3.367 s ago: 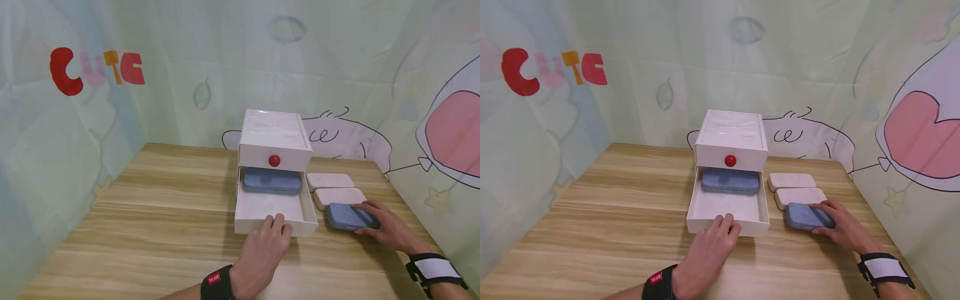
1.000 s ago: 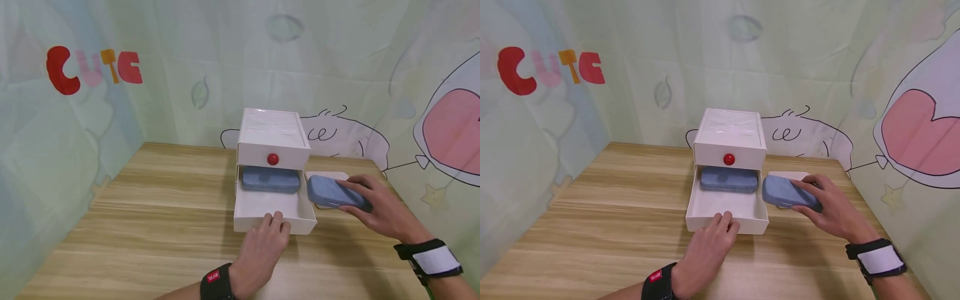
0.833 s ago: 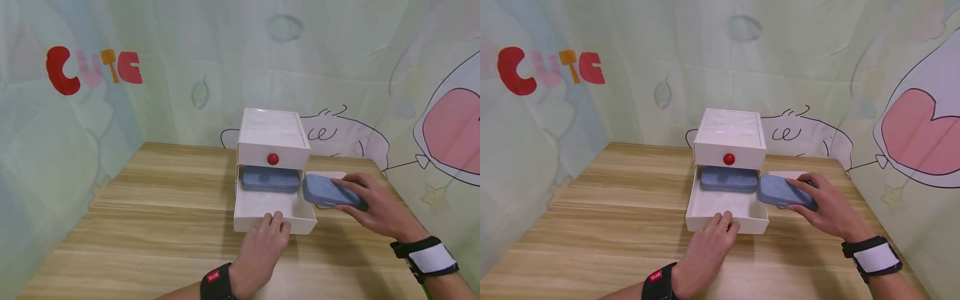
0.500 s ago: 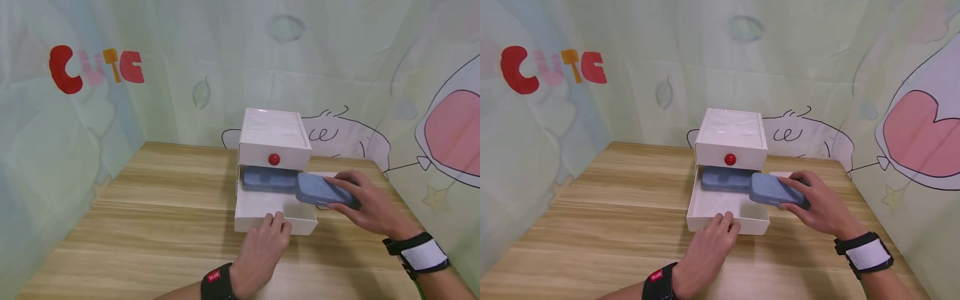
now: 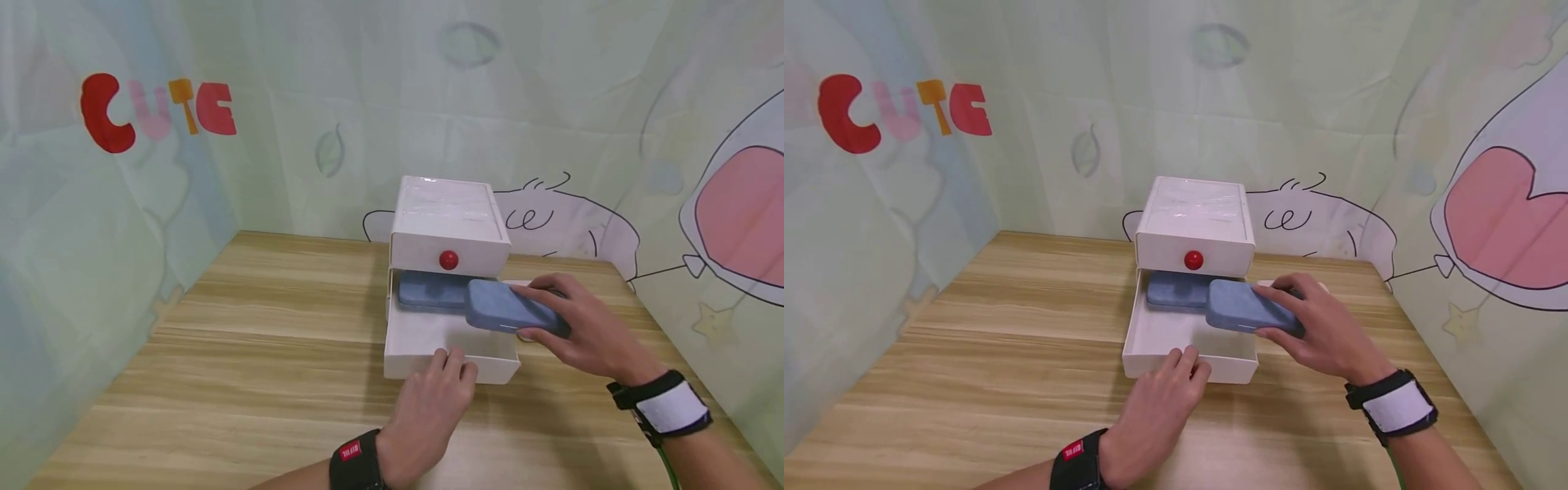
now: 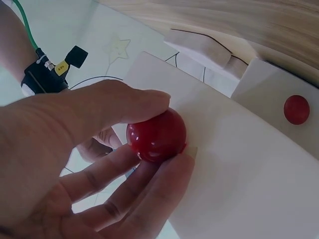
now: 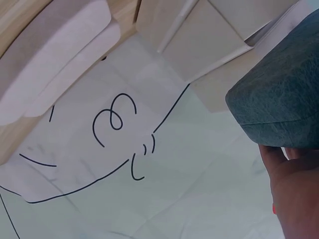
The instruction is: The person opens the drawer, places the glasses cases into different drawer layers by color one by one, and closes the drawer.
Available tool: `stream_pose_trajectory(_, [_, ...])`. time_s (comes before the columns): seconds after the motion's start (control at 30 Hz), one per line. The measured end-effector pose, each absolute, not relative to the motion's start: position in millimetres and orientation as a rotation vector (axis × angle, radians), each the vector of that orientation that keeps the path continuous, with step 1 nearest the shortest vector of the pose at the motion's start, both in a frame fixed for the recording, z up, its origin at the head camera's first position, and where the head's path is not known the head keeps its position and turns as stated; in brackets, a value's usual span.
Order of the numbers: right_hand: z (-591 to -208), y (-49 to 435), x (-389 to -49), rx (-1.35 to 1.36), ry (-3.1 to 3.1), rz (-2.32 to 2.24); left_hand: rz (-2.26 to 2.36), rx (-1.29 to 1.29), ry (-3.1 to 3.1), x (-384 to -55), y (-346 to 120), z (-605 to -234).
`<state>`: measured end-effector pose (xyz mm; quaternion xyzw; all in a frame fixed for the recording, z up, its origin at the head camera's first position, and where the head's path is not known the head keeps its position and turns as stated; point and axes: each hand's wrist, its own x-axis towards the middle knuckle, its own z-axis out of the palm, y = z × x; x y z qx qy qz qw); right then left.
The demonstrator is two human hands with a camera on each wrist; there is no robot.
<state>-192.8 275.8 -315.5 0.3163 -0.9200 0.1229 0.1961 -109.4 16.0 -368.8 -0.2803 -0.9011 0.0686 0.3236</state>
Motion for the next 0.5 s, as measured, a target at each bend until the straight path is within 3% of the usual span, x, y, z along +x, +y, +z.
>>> stream_pose_trajectory(0.5, [-316, 252, -199, 0.977, -2.590, 0.381, 0.191, -0.749, -2.400, -109, 16, -368])
